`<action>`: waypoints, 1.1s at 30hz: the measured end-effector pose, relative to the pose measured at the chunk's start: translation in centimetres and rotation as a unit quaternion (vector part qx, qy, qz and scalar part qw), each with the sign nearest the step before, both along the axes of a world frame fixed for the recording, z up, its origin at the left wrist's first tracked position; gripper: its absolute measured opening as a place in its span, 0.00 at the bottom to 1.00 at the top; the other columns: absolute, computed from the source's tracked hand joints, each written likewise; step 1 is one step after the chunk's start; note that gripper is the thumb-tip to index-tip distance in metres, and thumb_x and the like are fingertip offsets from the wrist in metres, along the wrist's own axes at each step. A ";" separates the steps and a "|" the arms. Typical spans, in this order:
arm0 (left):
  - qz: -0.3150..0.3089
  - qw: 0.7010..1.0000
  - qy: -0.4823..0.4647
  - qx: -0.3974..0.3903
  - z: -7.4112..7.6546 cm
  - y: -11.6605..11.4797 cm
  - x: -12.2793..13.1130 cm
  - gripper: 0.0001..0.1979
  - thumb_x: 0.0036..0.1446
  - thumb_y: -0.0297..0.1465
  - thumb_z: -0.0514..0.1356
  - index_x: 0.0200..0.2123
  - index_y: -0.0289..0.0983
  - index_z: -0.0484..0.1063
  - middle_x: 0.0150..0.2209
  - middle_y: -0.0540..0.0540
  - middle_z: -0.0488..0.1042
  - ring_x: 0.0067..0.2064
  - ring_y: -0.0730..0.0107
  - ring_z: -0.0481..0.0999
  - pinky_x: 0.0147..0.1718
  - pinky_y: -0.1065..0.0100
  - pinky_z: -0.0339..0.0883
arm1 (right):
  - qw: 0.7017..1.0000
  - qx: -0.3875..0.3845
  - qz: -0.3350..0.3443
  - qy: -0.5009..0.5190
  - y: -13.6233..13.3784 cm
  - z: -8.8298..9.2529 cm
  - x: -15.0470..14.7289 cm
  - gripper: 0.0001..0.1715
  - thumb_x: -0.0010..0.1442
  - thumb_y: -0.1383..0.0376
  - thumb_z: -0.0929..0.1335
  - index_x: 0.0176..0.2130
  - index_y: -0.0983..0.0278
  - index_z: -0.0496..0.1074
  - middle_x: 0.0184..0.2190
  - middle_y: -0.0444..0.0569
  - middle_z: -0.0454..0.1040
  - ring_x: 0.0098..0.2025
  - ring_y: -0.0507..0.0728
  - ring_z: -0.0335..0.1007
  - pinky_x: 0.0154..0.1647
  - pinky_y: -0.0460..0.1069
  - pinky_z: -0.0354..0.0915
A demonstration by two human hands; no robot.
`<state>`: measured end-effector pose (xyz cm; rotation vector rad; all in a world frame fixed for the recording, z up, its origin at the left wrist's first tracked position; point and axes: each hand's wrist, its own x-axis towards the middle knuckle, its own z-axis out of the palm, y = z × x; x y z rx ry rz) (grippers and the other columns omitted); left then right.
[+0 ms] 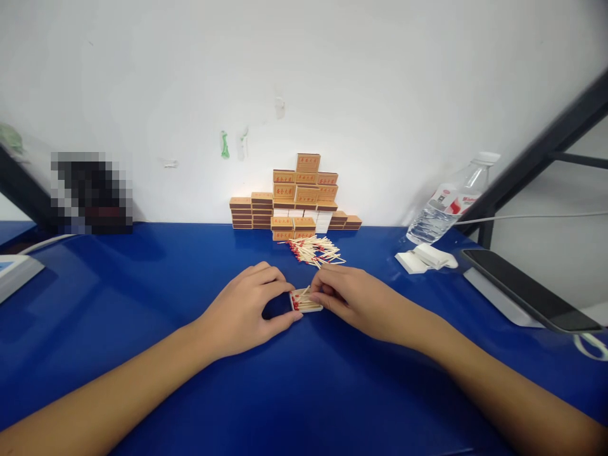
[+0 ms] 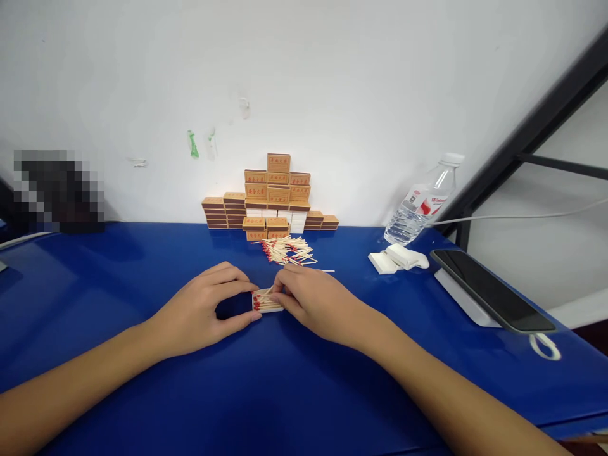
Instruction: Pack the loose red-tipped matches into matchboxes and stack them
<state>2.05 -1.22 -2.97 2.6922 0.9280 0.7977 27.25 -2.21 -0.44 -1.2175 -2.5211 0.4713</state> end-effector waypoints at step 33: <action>-0.012 1.000 -0.006 -0.002 0.1 -0.2 0.1 0.14 0.65 0.39 0.67 0.49 0.38 0.80 0.43 0.42 0.78 0.46 0.57 0.76 0.48 0.53 0.74 | 0.998 0.057 0.029 -0.001 0.0 -0.6 -0.4 0.11 0.76 0.62 0.64 0.44 0.62 0.74 0.42 0.49 0.72 0.37 0.54 0.70 0.39 0.50 0.64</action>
